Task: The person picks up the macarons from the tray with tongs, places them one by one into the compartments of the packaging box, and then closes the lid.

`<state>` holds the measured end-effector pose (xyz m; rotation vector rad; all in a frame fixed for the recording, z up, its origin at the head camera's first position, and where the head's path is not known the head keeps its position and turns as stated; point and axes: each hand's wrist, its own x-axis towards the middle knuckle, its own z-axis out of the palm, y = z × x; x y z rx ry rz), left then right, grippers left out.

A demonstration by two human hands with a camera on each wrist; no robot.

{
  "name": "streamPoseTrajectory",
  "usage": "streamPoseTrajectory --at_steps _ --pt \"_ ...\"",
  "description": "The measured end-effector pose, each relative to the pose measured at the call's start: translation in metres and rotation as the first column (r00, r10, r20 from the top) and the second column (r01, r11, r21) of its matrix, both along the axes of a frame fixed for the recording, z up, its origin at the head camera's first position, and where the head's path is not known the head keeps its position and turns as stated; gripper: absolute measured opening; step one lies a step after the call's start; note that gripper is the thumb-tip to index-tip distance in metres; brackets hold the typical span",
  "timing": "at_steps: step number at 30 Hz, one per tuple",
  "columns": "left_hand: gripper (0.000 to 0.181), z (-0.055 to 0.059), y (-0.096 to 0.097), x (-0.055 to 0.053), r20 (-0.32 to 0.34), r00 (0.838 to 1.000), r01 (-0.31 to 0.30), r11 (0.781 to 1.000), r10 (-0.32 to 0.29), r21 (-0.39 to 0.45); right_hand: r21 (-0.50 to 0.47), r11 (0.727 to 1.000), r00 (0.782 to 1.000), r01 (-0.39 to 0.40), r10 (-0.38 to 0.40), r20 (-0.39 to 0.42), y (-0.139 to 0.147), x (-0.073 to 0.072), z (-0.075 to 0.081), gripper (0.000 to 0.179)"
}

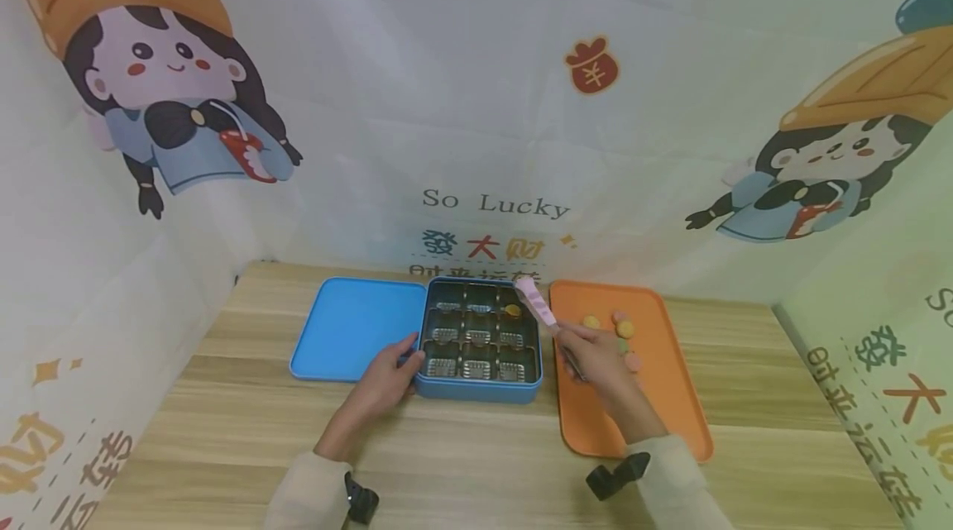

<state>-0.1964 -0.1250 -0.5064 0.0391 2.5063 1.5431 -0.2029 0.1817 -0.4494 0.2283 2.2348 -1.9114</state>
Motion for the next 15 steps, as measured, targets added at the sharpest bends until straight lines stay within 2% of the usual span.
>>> streamPoseTrajectory --at_steps 6,15 --pt "0.054 0.0 0.0 0.0 0.002 1.0 0.0 1.0 0.0 -0.002 -0.011 1.0 1.0 0.0 0.0 0.002 -0.01 -0.002 -0.006 0.041" --pt "0.054 0.0 0.0 0.0 0.002 1.0 -0.003 1.0 0.003 -0.002 0.061 0.998 0.999 0.035 -0.033 -0.035 -0.026 -0.004 -0.013 0.039"
